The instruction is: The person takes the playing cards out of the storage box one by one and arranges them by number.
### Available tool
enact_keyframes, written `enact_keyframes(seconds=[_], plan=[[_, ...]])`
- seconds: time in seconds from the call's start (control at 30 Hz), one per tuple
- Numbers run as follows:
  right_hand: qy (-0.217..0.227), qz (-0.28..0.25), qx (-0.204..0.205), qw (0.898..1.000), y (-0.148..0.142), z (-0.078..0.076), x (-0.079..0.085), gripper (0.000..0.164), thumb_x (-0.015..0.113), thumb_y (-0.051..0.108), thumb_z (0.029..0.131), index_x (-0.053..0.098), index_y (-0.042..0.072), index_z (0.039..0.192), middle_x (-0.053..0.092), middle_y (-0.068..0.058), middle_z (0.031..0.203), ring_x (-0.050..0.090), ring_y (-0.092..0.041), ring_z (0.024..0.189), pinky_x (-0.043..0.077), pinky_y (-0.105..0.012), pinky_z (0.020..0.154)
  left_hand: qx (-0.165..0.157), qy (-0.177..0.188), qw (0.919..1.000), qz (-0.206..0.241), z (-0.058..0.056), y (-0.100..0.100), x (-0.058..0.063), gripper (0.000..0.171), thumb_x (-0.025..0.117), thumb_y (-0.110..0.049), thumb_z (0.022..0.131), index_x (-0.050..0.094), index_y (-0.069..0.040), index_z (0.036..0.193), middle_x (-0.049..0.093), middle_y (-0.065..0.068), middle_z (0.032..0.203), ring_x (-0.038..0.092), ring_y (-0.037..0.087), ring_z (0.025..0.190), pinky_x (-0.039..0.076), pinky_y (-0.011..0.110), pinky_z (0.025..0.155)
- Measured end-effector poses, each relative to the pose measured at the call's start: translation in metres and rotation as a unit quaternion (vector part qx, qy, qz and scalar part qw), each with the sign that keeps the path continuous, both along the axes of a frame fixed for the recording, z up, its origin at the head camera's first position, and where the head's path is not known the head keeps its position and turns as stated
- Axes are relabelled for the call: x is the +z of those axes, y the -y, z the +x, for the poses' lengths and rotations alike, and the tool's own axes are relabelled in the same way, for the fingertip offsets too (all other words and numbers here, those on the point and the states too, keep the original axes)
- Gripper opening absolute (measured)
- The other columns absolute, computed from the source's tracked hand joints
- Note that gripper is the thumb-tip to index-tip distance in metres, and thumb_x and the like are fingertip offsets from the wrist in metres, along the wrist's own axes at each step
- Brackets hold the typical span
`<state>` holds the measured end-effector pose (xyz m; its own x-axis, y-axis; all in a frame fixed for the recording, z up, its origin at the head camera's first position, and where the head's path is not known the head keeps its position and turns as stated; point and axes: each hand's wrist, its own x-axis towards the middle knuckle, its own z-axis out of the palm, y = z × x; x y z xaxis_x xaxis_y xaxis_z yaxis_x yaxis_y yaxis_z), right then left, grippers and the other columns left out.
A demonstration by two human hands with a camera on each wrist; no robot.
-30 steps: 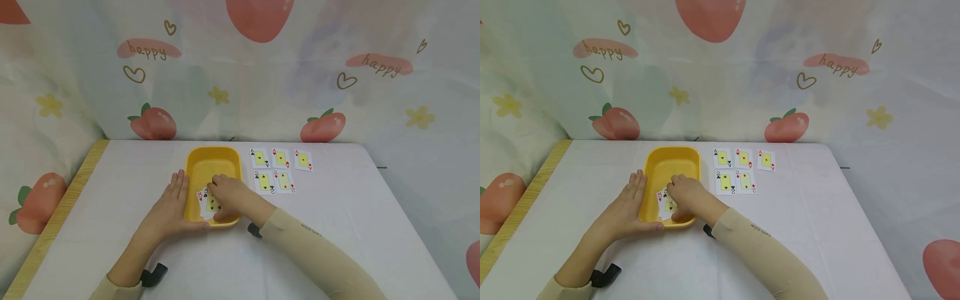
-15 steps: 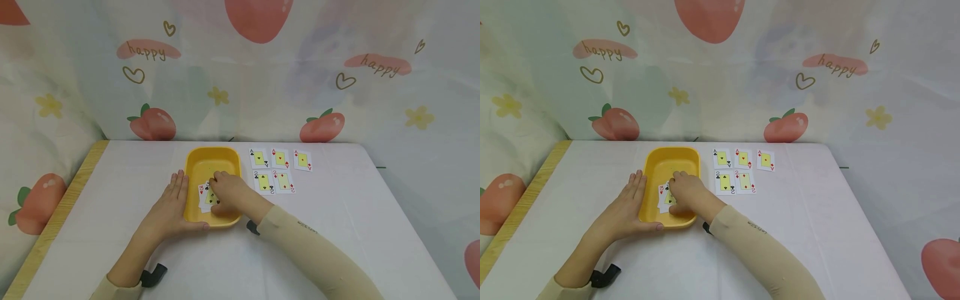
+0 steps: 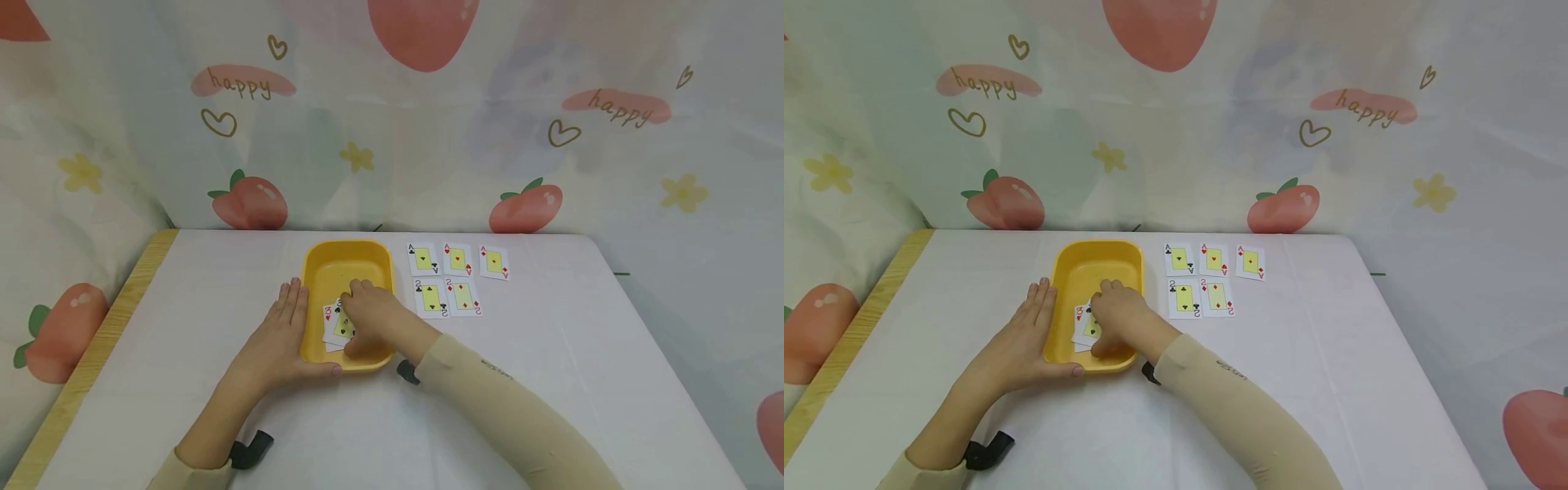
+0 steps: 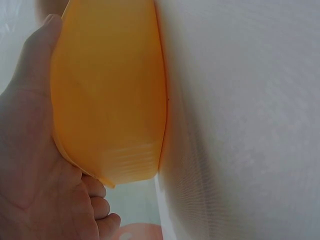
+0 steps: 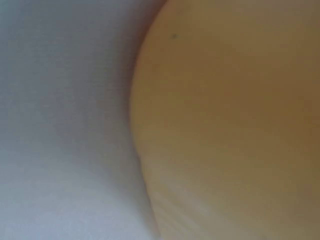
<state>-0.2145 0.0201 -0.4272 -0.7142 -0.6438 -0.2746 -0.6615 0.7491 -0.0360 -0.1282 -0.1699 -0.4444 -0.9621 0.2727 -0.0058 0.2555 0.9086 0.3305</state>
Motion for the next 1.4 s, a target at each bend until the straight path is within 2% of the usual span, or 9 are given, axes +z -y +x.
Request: enact_keyframes(seconds=[0.2,0.47,0.83,1.1,1.4], plan=[[-0.015,0.002,0.016,1.0,-0.002,-0.002,-0.001,0.098,0.079,0.058,0.072,0.044,0.01,0.15,0.047,-0.007,0.128,0.043,-0.019,0.108,0.047,-0.029,0.099,0.003,0.002,1.0,-0.003,-0.001,-0.001,0.001,0.147,0.061,-0.091,0.062,0.002,0.003,0.158,-0.004,0.019,0.167,-0.001,0.036,0.154,0.019,0.053,0.122],[-0.014,-0.033,0.016,0.999,-0.015,-0.002,0.013,0.102,0.082,0.056,0.07,0.041,0.012,0.152,0.046,-0.005,0.133,0.042,-0.019,0.114,0.047,-0.029,0.103,0.006,0.01,0.9999,-0.006,0.0,-0.002,0.002,0.147,0.06,-0.093,0.061,0.002,0.002,0.158,-0.005,0.019,0.167,-0.002,0.035,0.154,0.017,0.052,0.123],[-0.027,-0.096,0.019,0.995,-0.04,0.0,0.034,0.1,0.084,0.051,0.066,0.043,0.014,0.149,0.045,-0.001,0.123,0.04,-0.015,0.107,0.045,-0.028,0.095,0.003,-0.003,1.0,-0.007,-0.001,-0.002,-0.001,0.148,0.058,-0.094,0.061,0.004,0.003,0.158,-0.003,0.02,0.166,0.0,0.036,0.154,0.019,0.052,0.122],[-0.048,-0.098,0.01,0.994,-0.058,0.002,0.044,0.094,0.081,0.045,0.068,0.044,0.014,0.148,0.045,0.0,0.123,0.039,-0.014,0.105,0.045,-0.024,0.089,0.006,0.0,1.0,-0.007,0.0,-0.002,0.001,0.146,0.062,-0.09,0.062,0.003,0.003,0.158,-0.003,0.02,0.167,0.0,0.036,0.154,0.019,0.052,0.122],[-0.05,-0.112,-0.009,0.992,-0.074,0.006,0.049,0.091,0.08,0.04,0.068,0.045,0.015,0.148,0.045,-0.001,0.125,0.039,-0.014,0.107,0.046,-0.026,0.092,0.011,0.008,0.9999,-0.004,-0.001,-0.002,0.001,0.148,0.061,-0.092,0.061,0.001,0.001,0.158,-0.005,0.018,0.167,-0.001,0.035,0.154,0.018,0.052,0.123]])
